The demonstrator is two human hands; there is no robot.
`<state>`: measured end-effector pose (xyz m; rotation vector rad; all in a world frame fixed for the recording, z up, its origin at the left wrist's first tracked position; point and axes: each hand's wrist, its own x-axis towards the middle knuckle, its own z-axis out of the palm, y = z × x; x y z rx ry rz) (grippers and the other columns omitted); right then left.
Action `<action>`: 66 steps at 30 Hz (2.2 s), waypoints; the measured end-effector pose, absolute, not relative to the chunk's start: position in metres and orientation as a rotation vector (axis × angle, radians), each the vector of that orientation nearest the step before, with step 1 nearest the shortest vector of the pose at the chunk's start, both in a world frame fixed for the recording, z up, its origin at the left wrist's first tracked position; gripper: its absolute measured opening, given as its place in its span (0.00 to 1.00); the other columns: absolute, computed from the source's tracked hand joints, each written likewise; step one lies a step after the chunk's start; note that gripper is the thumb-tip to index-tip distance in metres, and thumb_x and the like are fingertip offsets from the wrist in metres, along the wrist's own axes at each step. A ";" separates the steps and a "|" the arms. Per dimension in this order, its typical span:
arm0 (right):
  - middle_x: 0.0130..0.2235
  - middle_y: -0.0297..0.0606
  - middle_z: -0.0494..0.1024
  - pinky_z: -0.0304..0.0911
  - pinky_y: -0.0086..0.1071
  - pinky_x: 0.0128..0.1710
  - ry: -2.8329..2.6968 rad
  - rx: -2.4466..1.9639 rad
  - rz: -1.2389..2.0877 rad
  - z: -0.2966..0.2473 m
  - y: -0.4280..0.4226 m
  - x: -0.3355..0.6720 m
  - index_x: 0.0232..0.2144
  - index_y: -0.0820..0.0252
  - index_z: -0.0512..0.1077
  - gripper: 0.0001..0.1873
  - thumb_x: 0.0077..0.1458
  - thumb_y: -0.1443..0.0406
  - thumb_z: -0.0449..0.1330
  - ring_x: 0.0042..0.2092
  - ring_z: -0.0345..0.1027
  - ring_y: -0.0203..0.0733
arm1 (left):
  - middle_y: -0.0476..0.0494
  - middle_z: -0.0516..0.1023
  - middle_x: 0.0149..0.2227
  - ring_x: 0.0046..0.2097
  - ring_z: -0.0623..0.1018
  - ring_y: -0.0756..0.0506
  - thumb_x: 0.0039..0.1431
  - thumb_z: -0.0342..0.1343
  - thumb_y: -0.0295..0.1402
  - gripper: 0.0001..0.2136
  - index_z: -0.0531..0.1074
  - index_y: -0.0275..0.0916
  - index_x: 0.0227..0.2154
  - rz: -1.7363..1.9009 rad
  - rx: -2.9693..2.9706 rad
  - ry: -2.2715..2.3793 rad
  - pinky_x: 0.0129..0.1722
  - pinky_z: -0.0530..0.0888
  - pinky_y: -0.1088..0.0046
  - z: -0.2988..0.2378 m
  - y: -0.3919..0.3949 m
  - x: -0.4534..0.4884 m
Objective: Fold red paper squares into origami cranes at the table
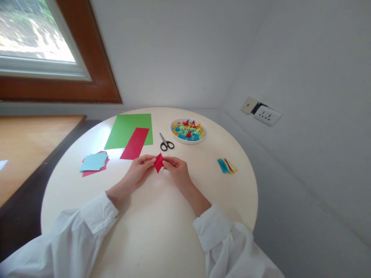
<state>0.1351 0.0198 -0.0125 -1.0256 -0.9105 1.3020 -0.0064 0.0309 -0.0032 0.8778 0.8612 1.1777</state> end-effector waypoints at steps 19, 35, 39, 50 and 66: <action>0.26 0.34 0.78 0.63 0.32 0.32 -0.818 -1.065 1.207 -0.017 0.025 0.139 0.25 0.60 0.76 0.12 0.36 0.59 0.67 0.29 0.68 0.36 | 0.42 0.76 0.41 0.42 0.74 0.45 0.45 0.59 0.26 0.14 0.74 0.39 0.38 1.370 1.650 1.019 0.46 0.69 0.68 -0.011 0.030 -0.012; 0.33 0.38 0.80 0.67 0.33 0.33 -1.069 -1.144 0.999 -0.013 0.022 0.138 0.31 0.59 0.76 0.14 0.42 0.58 0.63 0.34 0.73 0.41 | 0.44 0.78 0.30 0.34 0.76 0.46 0.46 0.58 0.29 0.04 0.74 0.36 0.26 1.353 1.522 1.128 0.38 0.72 0.69 -0.020 0.038 -0.012; 0.36 0.39 0.80 0.68 0.35 0.41 -1.123 -1.101 0.951 -0.014 0.019 0.137 0.34 0.59 0.75 0.15 0.41 0.61 0.64 0.38 0.73 0.42 | 0.46 0.77 0.27 0.31 0.75 0.48 0.43 0.60 0.31 0.04 0.73 0.36 0.24 1.359 1.381 1.114 0.33 0.70 0.72 -0.020 0.040 -0.011; 0.31 0.38 0.79 0.66 0.34 0.35 -1.291 -1.176 0.838 -0.016 0.017 0.137 0.27 0.59 0.76 0.07 0.43 0.63 0.62 0.34 0.72 0.41 | 0.48 0.76 0.24 0.28 0.75 0.50 0.41 0.62 0.31 0.13 0.73 0.35 0.32 1.250 1.265 1.021 0.30 0.69 0.74 -0.014 0.037 -0.008; 0.32 0.37 0.75 0.65 0.32 0.34 -1.290 -1.140 0.893 -0.017 0.019 0.137 0.22 0.59 0.72 0.06 0.39 0.62 0.64 0.35 0.69 0.40 | 0.45 0.78 0.28 0.30 0.75 0.48 0.40 0.63 0.37 0.11 0.75 0.35 0.26 1.224 1.244 1.023 0.32 0.70 0.73 -0.014 0.034 -0.007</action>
